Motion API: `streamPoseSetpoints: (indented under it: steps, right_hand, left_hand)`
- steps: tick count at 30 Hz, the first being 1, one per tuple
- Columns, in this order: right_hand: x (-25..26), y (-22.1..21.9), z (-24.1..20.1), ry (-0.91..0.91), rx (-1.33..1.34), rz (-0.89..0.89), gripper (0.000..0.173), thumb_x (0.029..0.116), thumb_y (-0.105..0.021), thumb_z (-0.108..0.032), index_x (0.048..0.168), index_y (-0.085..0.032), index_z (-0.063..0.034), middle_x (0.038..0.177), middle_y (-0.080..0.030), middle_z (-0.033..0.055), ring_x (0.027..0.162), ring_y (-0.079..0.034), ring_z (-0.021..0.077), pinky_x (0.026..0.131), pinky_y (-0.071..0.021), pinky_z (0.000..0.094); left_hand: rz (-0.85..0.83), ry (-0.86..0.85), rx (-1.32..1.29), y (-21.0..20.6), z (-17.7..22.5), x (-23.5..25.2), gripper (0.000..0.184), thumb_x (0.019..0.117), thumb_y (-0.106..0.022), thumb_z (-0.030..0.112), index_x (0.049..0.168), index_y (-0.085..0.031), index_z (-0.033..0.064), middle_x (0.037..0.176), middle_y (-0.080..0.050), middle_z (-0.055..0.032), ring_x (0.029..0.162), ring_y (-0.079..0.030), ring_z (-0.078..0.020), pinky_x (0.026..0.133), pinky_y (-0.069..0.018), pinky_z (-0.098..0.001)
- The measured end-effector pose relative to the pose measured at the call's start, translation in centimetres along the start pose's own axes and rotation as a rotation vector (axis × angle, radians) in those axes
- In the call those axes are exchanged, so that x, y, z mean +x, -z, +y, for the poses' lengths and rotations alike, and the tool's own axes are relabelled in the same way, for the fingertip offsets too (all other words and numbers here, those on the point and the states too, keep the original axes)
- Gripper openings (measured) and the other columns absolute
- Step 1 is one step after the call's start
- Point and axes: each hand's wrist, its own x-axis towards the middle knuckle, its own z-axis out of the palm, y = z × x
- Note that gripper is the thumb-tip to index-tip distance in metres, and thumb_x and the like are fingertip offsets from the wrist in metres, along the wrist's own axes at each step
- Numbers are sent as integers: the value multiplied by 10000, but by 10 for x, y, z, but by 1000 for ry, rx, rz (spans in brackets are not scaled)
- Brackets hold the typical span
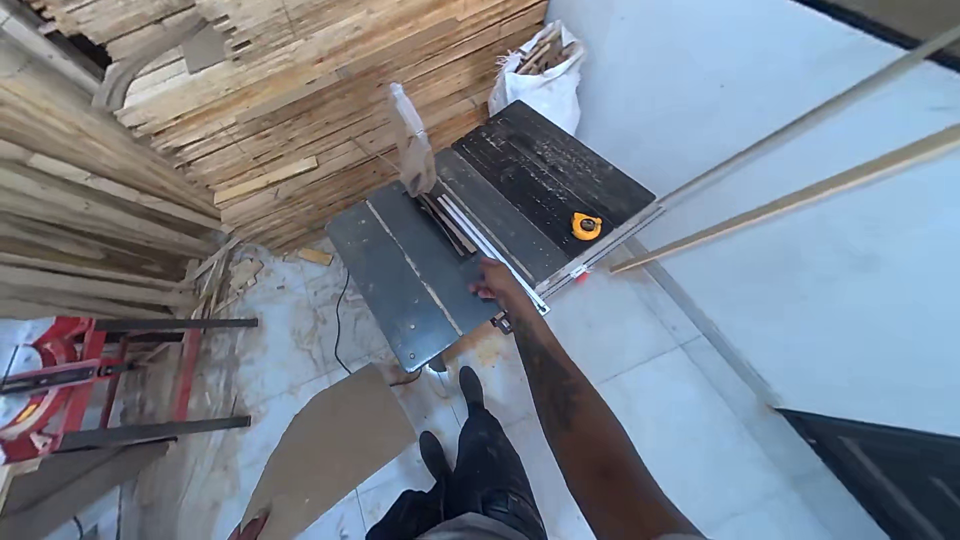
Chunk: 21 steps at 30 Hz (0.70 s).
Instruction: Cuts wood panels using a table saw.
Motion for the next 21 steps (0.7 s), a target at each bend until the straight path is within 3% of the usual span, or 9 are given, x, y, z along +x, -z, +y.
streamPoseSetpoints:
  steps: [6,10,15,17,19,21]
  right_hand:
    - [34,-8,-18,-2,87,-46,481,1079,-459,-303,1541,-416,-176,1387,-578,181,843,-715,280,655,-609,399]
    - [38,-15,-35,4,152,-9,441,1070,-486,-302,1470,-487,-115,1322,-616,197,883,-730,303,676,-624,413]
    - [34,-14,-74,121,256,-29,478,1078,-480,-298,1521,-434,-124,1454,-536,176,1005,-719,301,749,-633,417]
    - [43,-13,-92,185,221,-16,444,1071,-500,-239,1491,-471,-98,1367,-589,181,983,-715,280,768,-626,412]
    - [62,-13,-112,284,183,83,375,1011,-566,-138,1371,-581,-36,1097,-699,160,849,-715,230,733,-618,390]
    - [75,-6,-140,341,116,120,334,997,-587,-122,1312,-619,-15,1033,-705,147,839,-710,218,763,-621,394]
  left_hand:
    - [52,26,-75,-9,-15,-14,328,1016,-624,208,1266,-602,-2,1089,-725,-136,981,-717,-219,855,-613,-461]
    - [45,-10,-49,-8,-15,-14,292,1013,-630,181,1236,-623,-7,1044,-743,-142,933,-736,-226,816,-628,-460]
    - [66,-44,-14,-11,-12,-13,265,1003,-644,161,1197,-643,-19,1017,-748,-137,907,-737,-216,817,-629,-446]
    - [73,-40,-7,-13,-12,-13,271,1005,-644,166,1204,-638,-18,1027,-744,-135,916,-733,-212,826,-625,-443]
    - [80,-41,-14,-15,-11,-12,270,1005,-642,162,1202,-633,-21,1020,-745,-137,903,-735,-213,811,-628,-441]
    - [87,-42,-10,-19,-8,-17,268,1009,-635,160,1205,-628,-23,1014,-745,-135,900,-736,-209,807,-629,-439]
